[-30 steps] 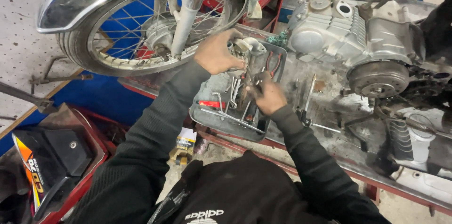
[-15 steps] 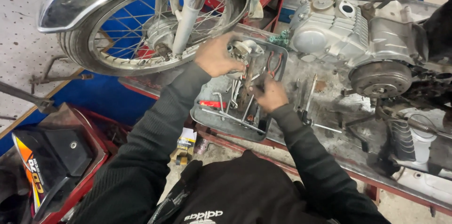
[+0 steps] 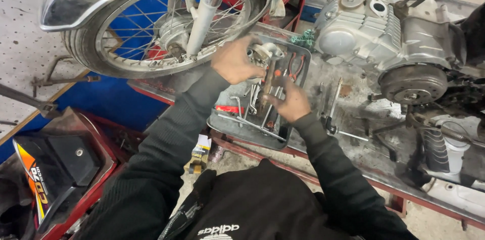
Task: Disassembling a motorcycle carburetor on a workbench using a screwdriver, pliers, and other hand tools.
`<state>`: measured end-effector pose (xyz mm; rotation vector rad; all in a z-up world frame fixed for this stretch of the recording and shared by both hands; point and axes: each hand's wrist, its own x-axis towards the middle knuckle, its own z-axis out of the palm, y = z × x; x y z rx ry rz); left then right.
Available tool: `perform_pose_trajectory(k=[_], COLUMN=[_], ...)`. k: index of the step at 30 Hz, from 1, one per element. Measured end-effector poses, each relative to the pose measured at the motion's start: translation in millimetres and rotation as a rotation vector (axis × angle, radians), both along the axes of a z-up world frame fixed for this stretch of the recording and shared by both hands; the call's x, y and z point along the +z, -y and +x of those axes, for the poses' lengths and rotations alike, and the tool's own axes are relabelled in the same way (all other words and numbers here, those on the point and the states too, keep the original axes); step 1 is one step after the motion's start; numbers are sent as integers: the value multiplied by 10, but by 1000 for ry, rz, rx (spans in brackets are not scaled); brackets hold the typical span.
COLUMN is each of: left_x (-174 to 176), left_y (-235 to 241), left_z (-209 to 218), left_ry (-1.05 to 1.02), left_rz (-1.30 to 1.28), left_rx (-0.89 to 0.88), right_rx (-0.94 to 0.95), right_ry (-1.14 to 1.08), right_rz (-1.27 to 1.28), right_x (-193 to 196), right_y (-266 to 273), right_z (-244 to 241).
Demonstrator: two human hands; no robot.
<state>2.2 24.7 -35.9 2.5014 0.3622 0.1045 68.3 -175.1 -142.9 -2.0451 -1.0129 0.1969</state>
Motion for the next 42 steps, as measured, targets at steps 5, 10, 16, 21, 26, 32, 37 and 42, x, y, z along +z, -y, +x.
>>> perform_pose_trajectory(k=[5, 10, 16, 21, 26, 32, 37, 42], left_x=[149, 263, 234, 232, 214, 75, -78, -346], left_y=[185, 219, 171, 129, 22, -74, -83, -118], left_z=[-70, -133, -124, -129, -129, -76, -70, 4], left_ry=[34, 14, 57, 168, 281, 381, 424, 478], left_rz=[-14, -17, -42, -136, -251, -359, -486, -1091], left_rx=[-7, -58, -84, -129, -153, -124, -64, 152], right_rx=[3, -74, -67, -44, -43, -46, -43, -56], right_ry=[-93, -142, -236, -365, -377, -413, -421, -477], right_rz=[355, 445, 552, 617, 614, 635, 633, 639], right_x=[264, 136, 144, -54, -161, -141, -145, -246], right_y=[-213, -305, -286, -280, -278, -281, -255, -161], right_z=[-233, -253, -318, -287, -235, -250, -226, -138])
